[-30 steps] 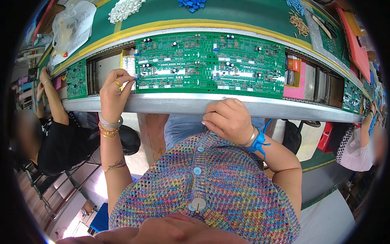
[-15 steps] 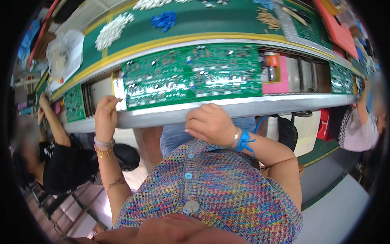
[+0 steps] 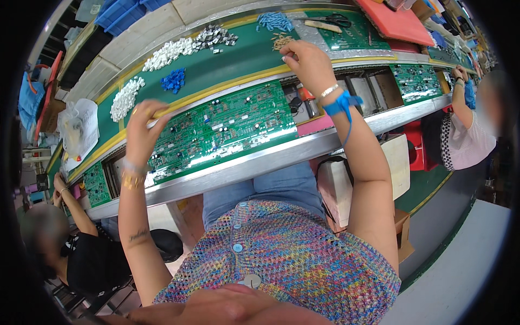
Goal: Placing small electronic components onto a printed circuit board.
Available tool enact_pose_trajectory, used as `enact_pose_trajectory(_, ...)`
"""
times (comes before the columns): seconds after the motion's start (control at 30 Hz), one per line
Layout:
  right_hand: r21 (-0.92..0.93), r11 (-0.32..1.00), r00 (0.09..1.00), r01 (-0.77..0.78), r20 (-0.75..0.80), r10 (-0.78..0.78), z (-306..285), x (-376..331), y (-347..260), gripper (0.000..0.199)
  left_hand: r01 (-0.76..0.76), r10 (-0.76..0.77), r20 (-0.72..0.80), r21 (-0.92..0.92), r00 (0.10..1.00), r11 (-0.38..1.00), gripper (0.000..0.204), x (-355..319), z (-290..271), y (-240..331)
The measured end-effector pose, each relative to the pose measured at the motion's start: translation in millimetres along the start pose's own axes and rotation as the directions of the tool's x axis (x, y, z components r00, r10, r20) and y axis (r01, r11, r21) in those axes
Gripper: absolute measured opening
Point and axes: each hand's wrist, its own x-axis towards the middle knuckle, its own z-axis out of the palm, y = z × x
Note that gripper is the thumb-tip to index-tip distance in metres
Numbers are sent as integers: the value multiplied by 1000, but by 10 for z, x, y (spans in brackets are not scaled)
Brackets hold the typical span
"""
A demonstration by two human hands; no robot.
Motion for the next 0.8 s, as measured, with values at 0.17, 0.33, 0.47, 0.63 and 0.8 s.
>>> enact_pose_trajectory(0.17, -86, 988, 991, 128, -21, -131, 287, 126, 266, 12, -66, 64, -23, -108, 998, 992, 22, 927, 739, -80)
enact_pose_trajectory(0.33, -204, 961, 981, 187, -5, -192, 325, 70, 186, 7, -37, 46, -52, 158, 998, 987, 16, 1337, 1101, -154)
enact_pose_trajectory(0.47, -252, 939, 970, 236, -1, -244, 381, 67, 244, 6, 24, -21, -44, 91, 999, 996, 12, 1431, 1161, -126)
enact_pose_trajectory(0.63, -10, 990, 989, 143, -19, -143, 238, -17, 153, 12, 113, -114, -23, -36, 993, 993, 15, 1270, 974, 98)
enact_pose_trajectory(0.8, 261, 964, 993, 44, 93, -70, 67, -324, -115, 10, -13, 13, -4, -278, 1000, 961, 12, 759, 677, 354)
